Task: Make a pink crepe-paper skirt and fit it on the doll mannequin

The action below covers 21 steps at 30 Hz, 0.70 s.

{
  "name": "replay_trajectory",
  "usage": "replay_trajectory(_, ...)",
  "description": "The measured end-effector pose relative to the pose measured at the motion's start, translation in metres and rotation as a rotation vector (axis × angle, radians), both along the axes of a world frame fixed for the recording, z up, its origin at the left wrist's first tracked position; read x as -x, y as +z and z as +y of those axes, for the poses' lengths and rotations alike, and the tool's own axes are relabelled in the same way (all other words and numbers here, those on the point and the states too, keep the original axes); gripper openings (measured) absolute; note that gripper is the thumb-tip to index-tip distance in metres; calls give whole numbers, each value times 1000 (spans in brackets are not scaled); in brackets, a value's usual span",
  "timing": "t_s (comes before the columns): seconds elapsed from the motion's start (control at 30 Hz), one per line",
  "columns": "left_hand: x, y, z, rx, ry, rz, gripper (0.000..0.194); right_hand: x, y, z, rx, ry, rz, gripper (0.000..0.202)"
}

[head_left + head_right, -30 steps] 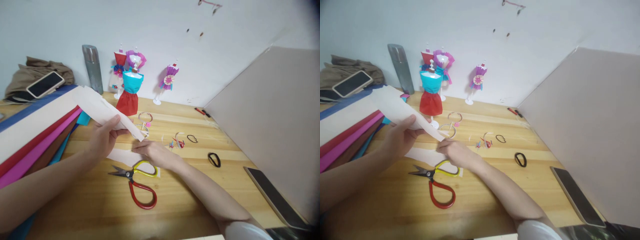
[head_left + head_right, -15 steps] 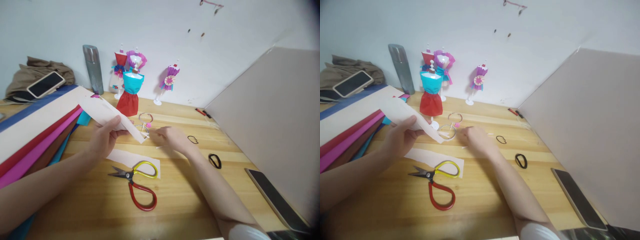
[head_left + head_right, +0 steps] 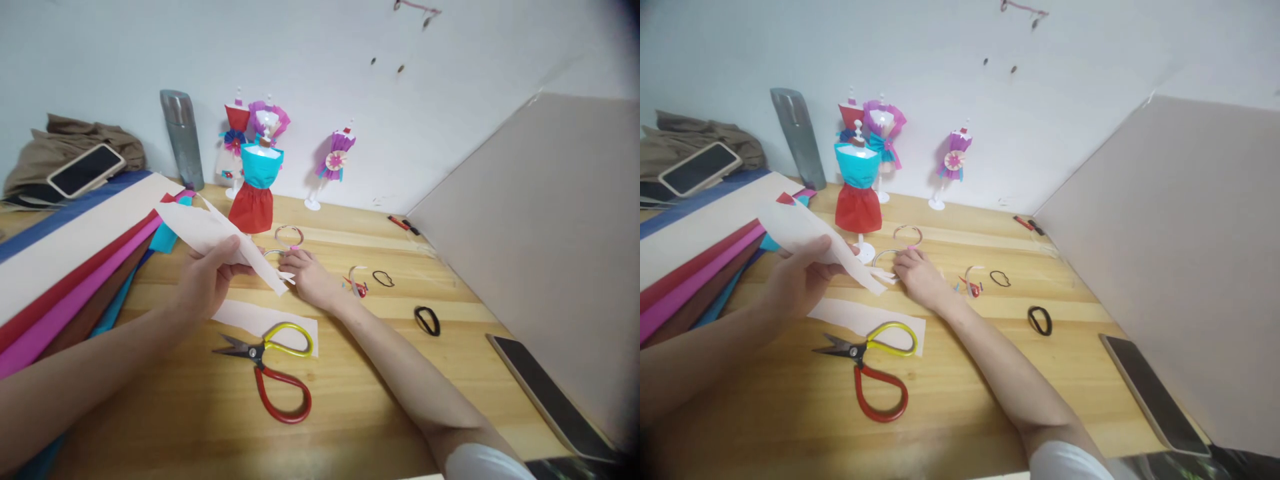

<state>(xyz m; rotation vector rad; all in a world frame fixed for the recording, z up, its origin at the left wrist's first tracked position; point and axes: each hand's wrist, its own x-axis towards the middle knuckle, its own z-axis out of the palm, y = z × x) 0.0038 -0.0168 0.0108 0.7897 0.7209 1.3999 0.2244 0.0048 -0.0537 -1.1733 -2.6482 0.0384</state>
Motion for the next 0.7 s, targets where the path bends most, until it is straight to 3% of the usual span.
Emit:
replay_trajectory(0.2,-1,-3,-1,18,-9,-5,15,-3,3,0,15,-34,57,22)
replay_trajectory(0.43,0,-6,-2,2,-18,15,12,-20,9,6,-46,-262,304,24)
replay_trajectory(0.6,-2,-8,-4,-3,-37,34,14,-18,12,6,56,-317,83,29)
replay_trajectory(0.7,-4,-9,-5,9,-43,23,18,-13,11,3,111,-394,-2,20)
